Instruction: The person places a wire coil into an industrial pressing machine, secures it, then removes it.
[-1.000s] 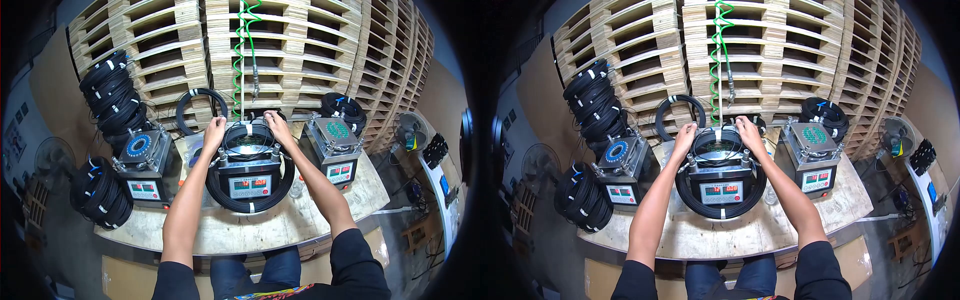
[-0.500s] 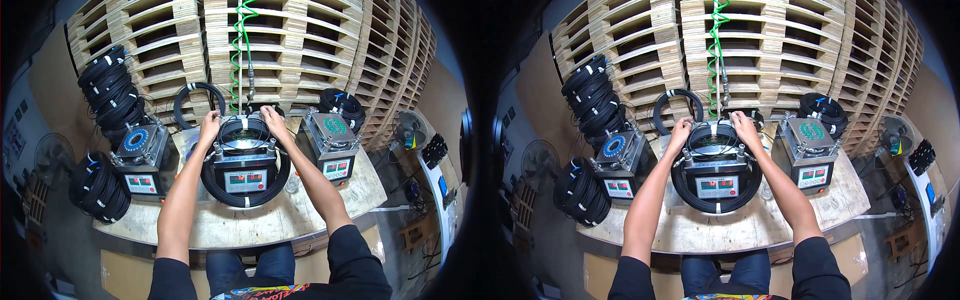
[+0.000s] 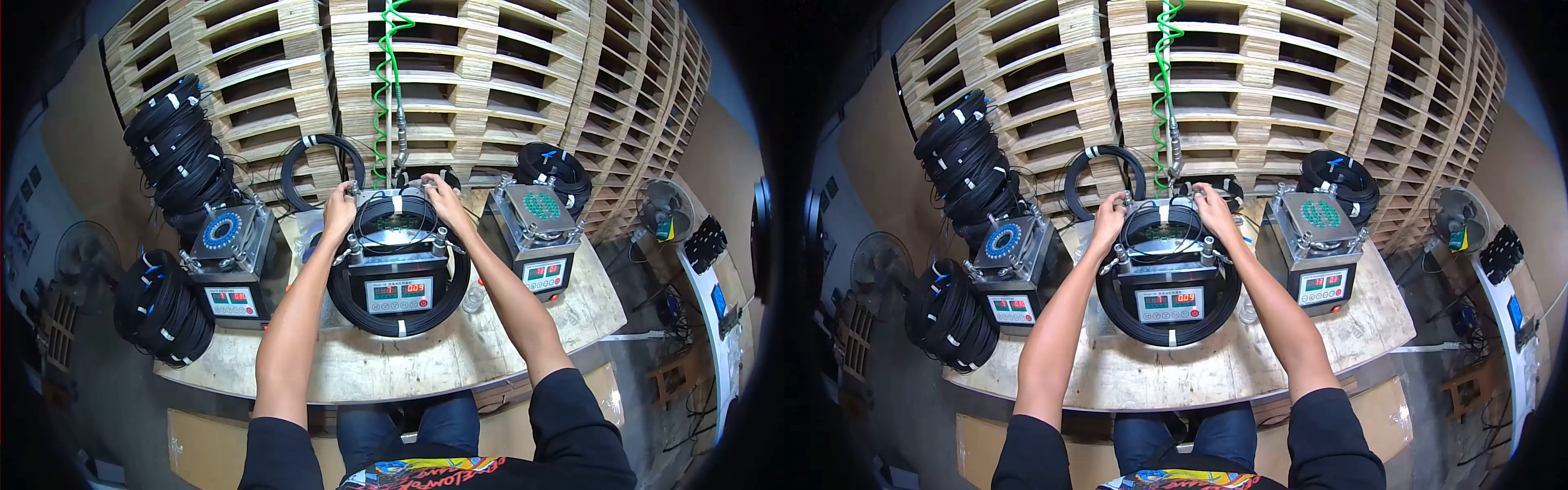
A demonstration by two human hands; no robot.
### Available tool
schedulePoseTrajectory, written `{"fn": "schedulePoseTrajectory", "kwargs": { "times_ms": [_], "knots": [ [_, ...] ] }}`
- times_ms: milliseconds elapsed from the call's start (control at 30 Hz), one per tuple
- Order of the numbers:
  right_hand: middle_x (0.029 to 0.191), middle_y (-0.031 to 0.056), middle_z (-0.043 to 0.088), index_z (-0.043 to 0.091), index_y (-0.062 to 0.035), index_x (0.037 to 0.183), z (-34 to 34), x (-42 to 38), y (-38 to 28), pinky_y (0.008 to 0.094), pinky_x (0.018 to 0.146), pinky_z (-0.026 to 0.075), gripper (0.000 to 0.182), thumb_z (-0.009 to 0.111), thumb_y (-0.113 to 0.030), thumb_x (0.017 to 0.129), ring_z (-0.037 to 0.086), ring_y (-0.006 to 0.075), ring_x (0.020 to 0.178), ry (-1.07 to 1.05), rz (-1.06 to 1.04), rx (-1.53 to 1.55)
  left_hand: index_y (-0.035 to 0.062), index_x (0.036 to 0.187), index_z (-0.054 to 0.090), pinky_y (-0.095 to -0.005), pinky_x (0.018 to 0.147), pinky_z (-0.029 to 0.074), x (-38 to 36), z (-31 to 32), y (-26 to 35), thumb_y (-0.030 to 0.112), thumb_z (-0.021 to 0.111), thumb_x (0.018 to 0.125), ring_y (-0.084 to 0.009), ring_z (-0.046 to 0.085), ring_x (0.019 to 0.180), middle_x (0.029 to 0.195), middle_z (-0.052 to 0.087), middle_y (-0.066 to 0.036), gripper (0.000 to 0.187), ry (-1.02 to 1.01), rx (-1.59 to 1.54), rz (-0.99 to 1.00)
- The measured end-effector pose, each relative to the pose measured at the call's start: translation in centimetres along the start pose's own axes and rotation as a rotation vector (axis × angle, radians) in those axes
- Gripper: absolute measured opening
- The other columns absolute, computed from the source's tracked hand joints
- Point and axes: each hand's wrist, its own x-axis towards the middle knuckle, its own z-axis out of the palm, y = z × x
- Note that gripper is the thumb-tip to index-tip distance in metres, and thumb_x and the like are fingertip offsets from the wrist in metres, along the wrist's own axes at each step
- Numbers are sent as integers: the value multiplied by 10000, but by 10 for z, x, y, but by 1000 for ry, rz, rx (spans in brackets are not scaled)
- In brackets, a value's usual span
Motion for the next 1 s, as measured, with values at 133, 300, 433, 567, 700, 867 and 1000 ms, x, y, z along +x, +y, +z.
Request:
{"fn": "schedulePoseTrajectory", "kwargs": {
  "times_ms": [133,300,433,567,700,867,1000],
  "knots": [
    [1103,207,679,580,-83,1249,-3,-4,-12,410,910,494,320,507,-268,998,655,361,1037,-1,54,0,92,1253,631,-405,844,507,-3,-1,-2,6,484,836,-325,681,899,939,701,-199,450,-42,-169,-9],
    [1153,212,669,581,-91,1247,-2,-5,-10,426,945,486,318,513,-266,990,633,386,1098,32,89,-101,100,1266,623,-395,845,506,-1,0,-2,21,480,833,-311,682,903,932,705,-181,463,-46,-136,-28],
    [1166,215,663,565,-97,1269,2,1,10,436,965,475,325,535,-214,967,619,393,1124,46,0,-44,93,1288,616,-325,826,489,2,0,-2,-20,458,800,-215,658,871,933,704,-128,525,-64,-15,-117],
    [1180,250,646,546,-97,1295,6,13,16,457,980,466,376,571,-183,930,602,412,1138,2,-43,-72,108,1245,632,-367,846,496,9,1,1,0,488,784,-263,674,921,975,708,-170,495,-38,225,-69],
    [1160,282,639,546,-90,1300,9,11,-7,467,973,469,397,579,-235,931,604,421,1129,90,94,-179,116,1253,590,-448,935,474,4,5,8,49,525,781,-377,639,1092,1126,681,-215,481,9,105,-204],
    [1135,275,647,564,-73,1252,4,5,-12,497,942,465,501,430,-491,1010,598,452,1103,112,144,-100,74,1330,531,-388,860,485,0,3,11,142,545,884,-289,668,926,986,696,-174,451,101,11,-119],
    [1119,275,651,569,-82,1234,2,1,-19,521,923,465,584,347,-574,1011,595,467,1093,82,206,-169,28,1292,558,-381,872,481,1,7,8,292,557,949,-297,668,947,1001,696,-192,432,83,-24,-121]
  ]
}}
